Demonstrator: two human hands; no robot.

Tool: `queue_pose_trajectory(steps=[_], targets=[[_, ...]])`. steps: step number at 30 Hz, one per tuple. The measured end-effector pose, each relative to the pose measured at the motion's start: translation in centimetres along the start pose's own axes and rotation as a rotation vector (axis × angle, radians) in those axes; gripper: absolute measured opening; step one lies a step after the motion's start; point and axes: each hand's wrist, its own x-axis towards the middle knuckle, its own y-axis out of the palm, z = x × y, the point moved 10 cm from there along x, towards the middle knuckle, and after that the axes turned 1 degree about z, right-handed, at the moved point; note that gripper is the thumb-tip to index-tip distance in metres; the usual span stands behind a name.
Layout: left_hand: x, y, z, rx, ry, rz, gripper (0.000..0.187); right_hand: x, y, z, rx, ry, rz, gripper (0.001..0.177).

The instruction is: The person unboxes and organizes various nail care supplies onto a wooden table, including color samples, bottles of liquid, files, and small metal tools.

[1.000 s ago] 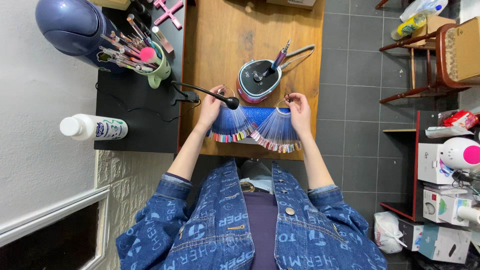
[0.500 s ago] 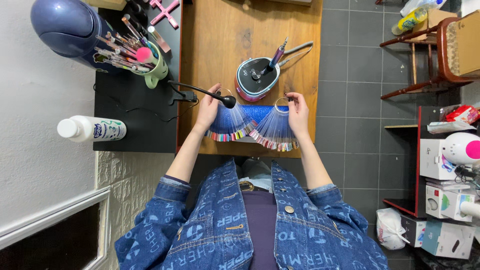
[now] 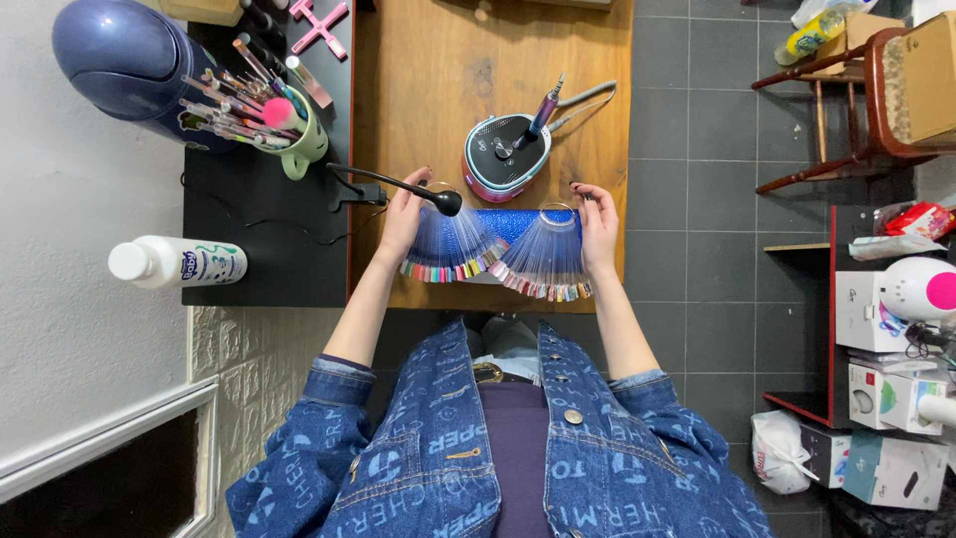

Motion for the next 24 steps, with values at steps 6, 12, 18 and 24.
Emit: queue_pose_trajectory(steps=[6, 12, 18, 24], targets=[[-0.5, 0.3, -1.0, 0.053, 0.021, 0.016, 0.037, -0.2, -0.7, 0.0, 0.044, -0.003, -0.034, 0.019], [-0.5, -0.6, 0.7, -0.267, -0.078, -0.028, 0.038, -0.4, -1.3, -0.5, 0.129, 0.107, -0.053, 0.019], [-2.3, -1.1, -2.4, -0.413, -0.186, -0.051, 0.041, -0.9, -2.4, -0.9, 0.147, 0.156, -0.061, 0.020], [-2.8, -3.2, 1.2, -0.503, -0.189, -0.100, 0.039, -1.4, -3.4, -1.5, 0.157, 0.181, -0.057, 0.019]])
